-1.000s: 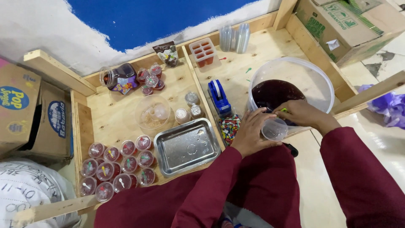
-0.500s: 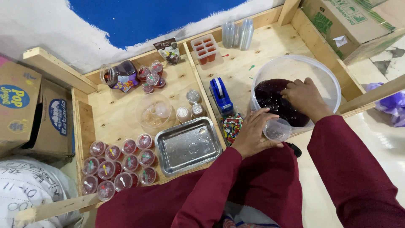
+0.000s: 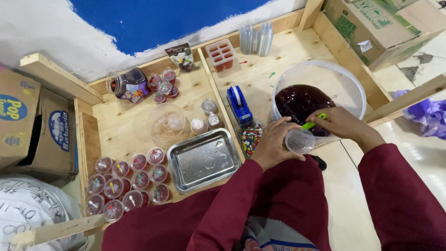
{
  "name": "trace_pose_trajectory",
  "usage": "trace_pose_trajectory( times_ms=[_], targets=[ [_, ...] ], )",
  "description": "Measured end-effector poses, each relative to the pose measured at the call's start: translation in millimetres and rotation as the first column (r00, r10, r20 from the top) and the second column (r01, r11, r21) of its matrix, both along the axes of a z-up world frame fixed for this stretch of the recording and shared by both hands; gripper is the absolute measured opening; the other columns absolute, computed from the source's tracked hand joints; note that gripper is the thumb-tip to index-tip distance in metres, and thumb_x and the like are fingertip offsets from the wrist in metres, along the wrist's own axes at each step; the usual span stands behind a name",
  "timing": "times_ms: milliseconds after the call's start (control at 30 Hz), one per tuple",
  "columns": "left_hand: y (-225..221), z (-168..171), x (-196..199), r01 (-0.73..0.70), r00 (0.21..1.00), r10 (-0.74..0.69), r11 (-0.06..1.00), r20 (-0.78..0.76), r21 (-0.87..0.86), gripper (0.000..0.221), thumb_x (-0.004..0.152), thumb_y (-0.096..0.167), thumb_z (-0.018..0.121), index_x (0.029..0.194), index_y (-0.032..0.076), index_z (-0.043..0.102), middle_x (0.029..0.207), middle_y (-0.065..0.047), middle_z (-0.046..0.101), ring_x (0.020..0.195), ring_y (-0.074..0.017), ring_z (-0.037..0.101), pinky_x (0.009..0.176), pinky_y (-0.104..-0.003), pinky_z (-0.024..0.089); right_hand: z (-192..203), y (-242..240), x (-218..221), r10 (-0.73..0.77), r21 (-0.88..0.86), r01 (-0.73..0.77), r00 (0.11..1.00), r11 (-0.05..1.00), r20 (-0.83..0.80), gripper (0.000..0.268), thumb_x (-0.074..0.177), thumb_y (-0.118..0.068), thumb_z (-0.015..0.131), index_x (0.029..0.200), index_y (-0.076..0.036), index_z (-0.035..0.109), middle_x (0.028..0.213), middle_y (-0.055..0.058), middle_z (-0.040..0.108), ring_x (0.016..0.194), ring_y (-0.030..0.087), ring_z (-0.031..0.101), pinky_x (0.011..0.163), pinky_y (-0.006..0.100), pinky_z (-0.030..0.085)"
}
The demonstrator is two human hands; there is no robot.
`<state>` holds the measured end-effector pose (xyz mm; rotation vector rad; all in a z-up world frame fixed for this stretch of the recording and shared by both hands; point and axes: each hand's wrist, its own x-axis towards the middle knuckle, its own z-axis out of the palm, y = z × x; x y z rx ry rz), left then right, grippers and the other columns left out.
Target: The person scoops a red liquid from a large container into a small cup with a spoon, and then applies a plastic seal to the cup by hand using a wooden paddle.
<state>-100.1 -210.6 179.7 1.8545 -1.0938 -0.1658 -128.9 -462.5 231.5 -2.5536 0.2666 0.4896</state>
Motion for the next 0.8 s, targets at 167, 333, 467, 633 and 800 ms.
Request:
trace_pose_trajectory(
  times_ms=[167, 333, 467, 633, 800],
  targets=[
    [3.7, 11.7, 0.6, 0.0, 1.0, 0.001, 1.0, -0.021, 0.022, 0.089, 0.066, 0.067, 0.075, 0.137, 0.017, 0.058, 0.15, -0.014, 0.054, 0.15, -0.0278, 0.04, 0.12, -0.048, 0.031, 24.5, 16.0, -21.0, -0.015, -0.13, 0.053, 0.961, 0.99, 0.278, 0.035, 0.105, -0.038, 0.05, 0.114, -0.021, 0.08, 0.095, 0.002, 0.079, 0.084, 0.021, 0.066, 0.082, 0.038, 0.041],
    [5.3, 36.5, 1.5, -0.05, 0.977, 0.037, 0.997, -0.212, -0.054, 0.077, 0.07, 0.062, 0.076, 0.135, 0.023, 0.061, 0.148, -0.013, 0.056, 0.141, -0.0284, 0.049, 0.117, -0.048, 0.037, -1.9, -11.2, -36.7, 0.254, -0.518, 0.1, 0.783, 0.85, 0.568, 0.025, 0.108, -0.036, 0.058, 0.112, -0.022, 0.078, 0.105, -0.003, 0.079, 0.09, 0.024, 0.066, 0.082, 0.044, 0.034],
    [-3.4, 59.9, 10.4, -0.282, 0.949, 0.243, 0.939, -0.203, -0.195, 0.073, 0.073, 0.059, 0.076, 0.134, 0.021, 0.06, 0.126, -0.002, 0.067, 0.12, -0.0237, 0.057, 0.102, -0.04, 0.045, -12.8, -22.5, -40.1, 0.253, -0.541, 0.197, 0.721, 0.818, 0.645, 0.021, 0.112, -0.033, 0.061, 0.112, -0.023, 0.079, 0.105, -0.004, 0.079, 0.095, 0.024, 0.065, 0.087, 0.042, 0.033],
    [-23.5, 61.5, 22.4, -0.404, 0.914, 0.399, 0.912, -0.073, -0.072, 0.075, 0.077, 0.065, 0.068, 0.136, 0.021, 0.058, 0.121, 0.002, 0.071, 0.118, -0.0204, 0.062, 0.113, -0.047, 0.032, -13.2, -17.1, -37.2, 0.256, -0.577, 0.22, 0.734, 0.787, 0.629, 0.021, 0.111, -0.033, 0.064, 0.105, -0.022, 0.08, 0.097, -0.002, 0.08, 0.09, 0.022, 0.065, 0.093, 0.041, 0.034],
    [-42.9, 30.5, 30.5, -0.492, 0.862, 0.453, 0.854, 0.227, 0.168, 0.073, 0.075, 0.066, 0.071, 0.134, 0.024, 0.061, 0.123, 0.0, 0.071, 0.133, -0.0238, 0.049, 0.117, -0.066, 0.016, -38.0, -29.8, -32.6, 0.189, -0.555, 0.224, 0.785, 0.802, 0.59, 0.027, 0.111, -0.035, 0.06, 0.108, -0.02, 0.082, 0.104, -0.002, 0.081, 0.09, 0.024, 0.066, 0.088, 0.047, 0.036]
  ],
)
